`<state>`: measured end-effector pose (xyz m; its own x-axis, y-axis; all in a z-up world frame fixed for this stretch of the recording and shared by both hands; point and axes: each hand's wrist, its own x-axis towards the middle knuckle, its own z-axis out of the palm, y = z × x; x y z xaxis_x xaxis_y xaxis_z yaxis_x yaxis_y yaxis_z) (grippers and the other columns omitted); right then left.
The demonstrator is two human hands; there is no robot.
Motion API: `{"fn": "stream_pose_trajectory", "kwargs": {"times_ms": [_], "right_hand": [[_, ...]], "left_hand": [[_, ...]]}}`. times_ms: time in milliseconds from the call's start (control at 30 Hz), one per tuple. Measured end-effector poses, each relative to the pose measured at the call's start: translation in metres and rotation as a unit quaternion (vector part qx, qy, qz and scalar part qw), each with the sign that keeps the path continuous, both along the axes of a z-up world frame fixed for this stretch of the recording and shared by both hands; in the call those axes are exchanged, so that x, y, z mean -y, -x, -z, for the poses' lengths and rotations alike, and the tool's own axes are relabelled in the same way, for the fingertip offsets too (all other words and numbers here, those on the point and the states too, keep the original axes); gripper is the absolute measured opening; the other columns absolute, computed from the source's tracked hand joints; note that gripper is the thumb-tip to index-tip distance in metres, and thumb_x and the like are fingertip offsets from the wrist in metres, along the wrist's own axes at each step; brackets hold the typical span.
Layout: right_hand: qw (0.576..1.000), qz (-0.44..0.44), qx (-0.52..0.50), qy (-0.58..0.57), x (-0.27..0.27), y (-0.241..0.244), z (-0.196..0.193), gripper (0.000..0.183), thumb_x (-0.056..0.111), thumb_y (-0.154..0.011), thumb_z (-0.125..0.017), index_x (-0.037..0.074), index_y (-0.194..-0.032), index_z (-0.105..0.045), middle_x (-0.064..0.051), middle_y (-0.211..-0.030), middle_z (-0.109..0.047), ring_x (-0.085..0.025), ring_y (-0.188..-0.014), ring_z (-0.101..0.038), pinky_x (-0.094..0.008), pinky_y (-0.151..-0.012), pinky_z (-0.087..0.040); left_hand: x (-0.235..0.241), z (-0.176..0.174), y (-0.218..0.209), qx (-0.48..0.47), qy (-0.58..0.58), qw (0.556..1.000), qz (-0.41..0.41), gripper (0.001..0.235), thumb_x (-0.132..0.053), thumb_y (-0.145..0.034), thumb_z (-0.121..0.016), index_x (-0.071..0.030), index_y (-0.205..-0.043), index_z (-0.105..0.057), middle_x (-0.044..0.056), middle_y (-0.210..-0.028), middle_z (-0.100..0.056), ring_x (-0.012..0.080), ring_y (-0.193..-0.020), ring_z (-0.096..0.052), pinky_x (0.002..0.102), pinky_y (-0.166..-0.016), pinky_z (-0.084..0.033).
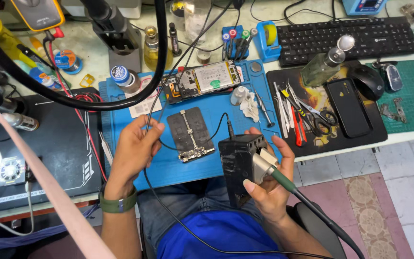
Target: The person works on a small circuit board placed on a blue mat. They use a hot air gun and a soldering iron to heat and solder components, then clean the board with a tissue. The workspace includes various tools and a disassembled phone.
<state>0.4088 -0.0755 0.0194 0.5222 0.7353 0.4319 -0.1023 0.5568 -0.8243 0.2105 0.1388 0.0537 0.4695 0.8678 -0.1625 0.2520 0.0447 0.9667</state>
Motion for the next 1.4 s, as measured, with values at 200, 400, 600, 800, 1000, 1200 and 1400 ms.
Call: {"fn": "stream_pose_trajectory", "kwargs": {"times_ms": [200, 400, 600, 800, 1000, 1200, 1400], "right_hand": [[0.996, 0.075, 0.05, -0.006, 0.021, -0.009, -0.012, 0.094, 0.012, -0.087, -0.08, 0.009, -0.159, -0.021, -0.031, -0.165, -0.037, -0.039, -0.157, -0.04, -0.055, -0.132, -0.033], [0.978, 0.143, 0.148, 0.036, 0.03, -0.044, -0.026, 0.099, 0.009, -0.088, -0.078, 0.012, -0.161, -0.011, -0.03, -0.168, -0.032, -0.037, -0.149, -0.044, -0.05, -0.125, -0.04], [0.939, -0.044, 0.308, 0.147, 0.052, -0.089, -0.047, 0.102, -0.001, -0.08, -0.072, 0.005, -0.162, -0.012, -0.026, -0.166, -0.026, -0.034, -0.153, -0.031, -0.046, -0.123, -0.028], [0.894, 0.203, 0.279, 0.284, 0.01, -0.18, -0.013, 0.053, 0.019, -0.095, -0.068, 0.007, -0.146, -0.056, -0.018, -0.151, -0.061, -0.03, -0.143, -0.057, -0.042, -0.122, -0.042], [0.688, 0.271, 0.553, 0.384, -0.051, -0.182, 0.051, 0.065, 0.047, -0.093, -0.068, 0.008, -0.144, -0.057, -0.035, -0.149, -0.042, -0.051, -0.141, -0.032, -0.064, -0.113, -0.023], [0.624, 0.332, 0.602, 0.372, -0.037, -0.193, 0.063, 0.049, 0.03, -0.105, -0.054, 0.01, -0.149, -0.057, -0.03, -0.151, -0.047, -0.047, -0.144, -0.04, -0.063, -0.115, -0.027], [0.623, 0.347, 0.584, 0.389, -0.021, -0.223, 0.065, 0.043, 0.024, -0.106, -0.055, 0.009, -0.145, -0.061, -0.029, -0.147, -0.053, -0.047, -0.138, -0.047, -0.059, -0.115, -0.034]], "left_hand": [[0.069, 0.019, -0.054, 0.226, -0.012, 0.949, 0.221, 0.016, -0.021, -0.108, -0.054, -0.007, -0.1, -0.058, 0.002, -0.097, -0.064, 0.0101, -0.094, -0.059, 0.028, -0.089, -0.05], [0.128, 0.046, -0.143, 0.369, 0.19, 0.885, 0.21, 0.023, -0.028, -0.106, -0.054, -0.011, -0.12, -0.047, 0.001, -0.115, -0.058, 0.0116, -0.104, -0.055, 0.031, -0.091, -0.048], [0.146, 0.044, -0.165, 0.39, 0.199, 0.886, 0.153, 0.055, -0.031, -0.099, -0.064, -0.006, -0.142, -0.041, 0.014, -0.131, -0.059, 0.0219, -0.119, -0.061, 0.039, -0.1, -0.054], [0.137, 0.042, -0.124, 0.411, 0.276, 0.853, 0.164, 0.058, -0.039, -0.098, -0.058, -0.004, -0.138, -0.036, 0.023, -0.132, -0.059, 0.0401, -0.116, -0.067, 0.054, -0.088, -0.062], [0.127, 0.028, -0.113, 0.423, 0.221, 0.865, 0.156, 0.061, -0.04, -0.096, -0.06, -0.004, -0.139, -0.035, 0.026, -0.135, -0.058, 0.0412, -0.117, -0.067, 0.056, -0.09, -0.062], [0.121, 0.032, -0.109, 0.417, 0.225, 0.87, 0.137, 0.059, -0.039, -0.096, -0.058, -0.006, -0.139, -0.036, 0.026, -0.134, -0.059, 0.0408, -0.114, -0.067, 0.056, -0.089, -0.062], [0.12, 0.036, -0.113, 0.425, 0.237, 0.862, 0.141, 0.055, -0.036, -0.097, -0.06, -0.005, -0.136, -0.037, 0.026, -0.134, -0.059, 0.0399, -0.115, -0.067, 0.054, -0.09, -0.062]]}}
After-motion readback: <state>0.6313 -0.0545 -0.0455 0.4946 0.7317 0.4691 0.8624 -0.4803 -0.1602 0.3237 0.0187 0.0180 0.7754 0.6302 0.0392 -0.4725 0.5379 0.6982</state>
